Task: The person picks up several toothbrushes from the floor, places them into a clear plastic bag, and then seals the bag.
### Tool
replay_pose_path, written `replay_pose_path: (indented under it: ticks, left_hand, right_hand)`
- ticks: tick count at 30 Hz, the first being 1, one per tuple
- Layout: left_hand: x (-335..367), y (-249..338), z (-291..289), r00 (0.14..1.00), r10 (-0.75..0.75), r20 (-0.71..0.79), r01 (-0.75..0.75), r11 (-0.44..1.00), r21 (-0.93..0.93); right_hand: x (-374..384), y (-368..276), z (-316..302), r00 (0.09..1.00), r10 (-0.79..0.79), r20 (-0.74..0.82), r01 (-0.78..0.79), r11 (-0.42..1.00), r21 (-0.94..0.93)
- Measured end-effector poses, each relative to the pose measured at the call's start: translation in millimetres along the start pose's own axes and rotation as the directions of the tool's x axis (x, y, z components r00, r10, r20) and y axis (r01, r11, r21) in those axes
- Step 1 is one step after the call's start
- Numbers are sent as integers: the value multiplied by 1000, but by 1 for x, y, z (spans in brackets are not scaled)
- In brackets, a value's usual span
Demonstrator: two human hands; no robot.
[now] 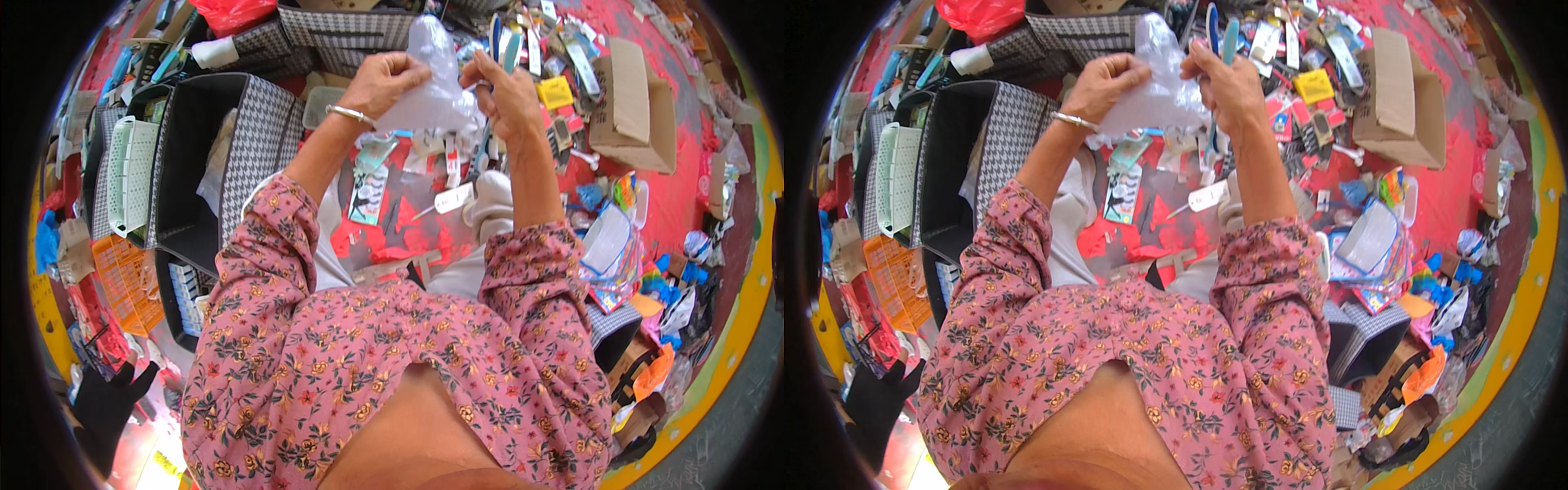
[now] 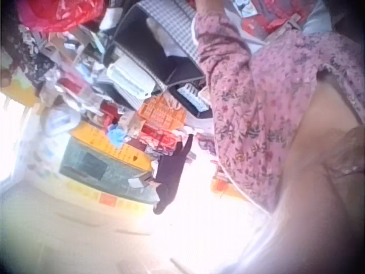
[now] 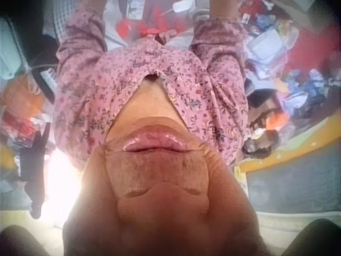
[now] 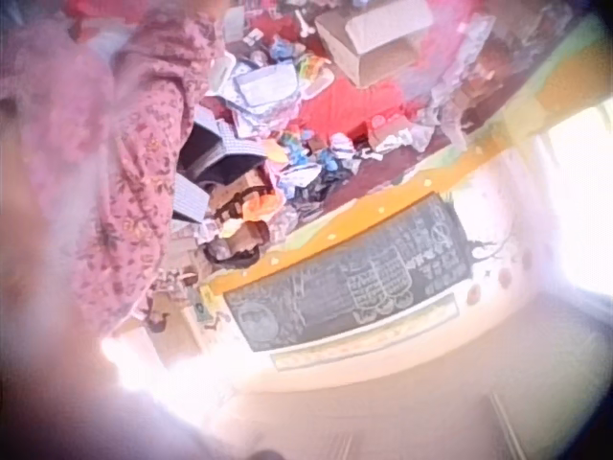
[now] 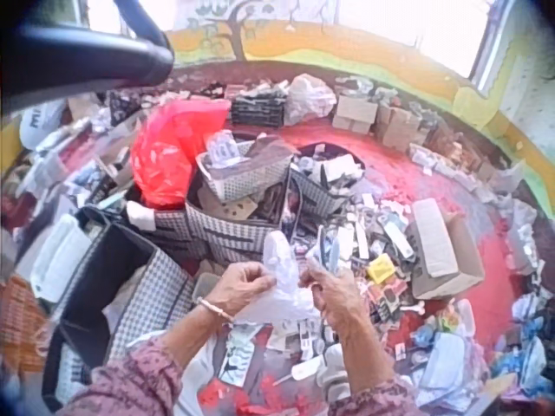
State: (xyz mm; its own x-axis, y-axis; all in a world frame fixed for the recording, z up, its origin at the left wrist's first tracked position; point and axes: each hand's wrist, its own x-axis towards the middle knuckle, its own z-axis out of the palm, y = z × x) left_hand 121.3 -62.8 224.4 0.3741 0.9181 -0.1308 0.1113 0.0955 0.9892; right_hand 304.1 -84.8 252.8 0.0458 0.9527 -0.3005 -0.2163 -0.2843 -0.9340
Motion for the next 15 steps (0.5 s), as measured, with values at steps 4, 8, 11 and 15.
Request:
replay_pose_path:
  ticks: [4,8,11,15]
  left_hand:
    - [-1,3,4,1000,-24,9,24,998,-52]
    - [-4,5,1,999,-37,12,36,999,38]
    - [-1,4,3,992,48,-116,-35,993,115]
    - [0,3,3,923,142,-358,-84,981,173]
  right_hand:
    - [-5,-1,4,997,64,44,-54,981,-187]
    - [-6,2,14,997,-63,35,68,985,-161]
    - [-4,1,9,996,-94,0,93,989,-119]
    - [-2,5,13,973,-216,-80,177,923,-341]
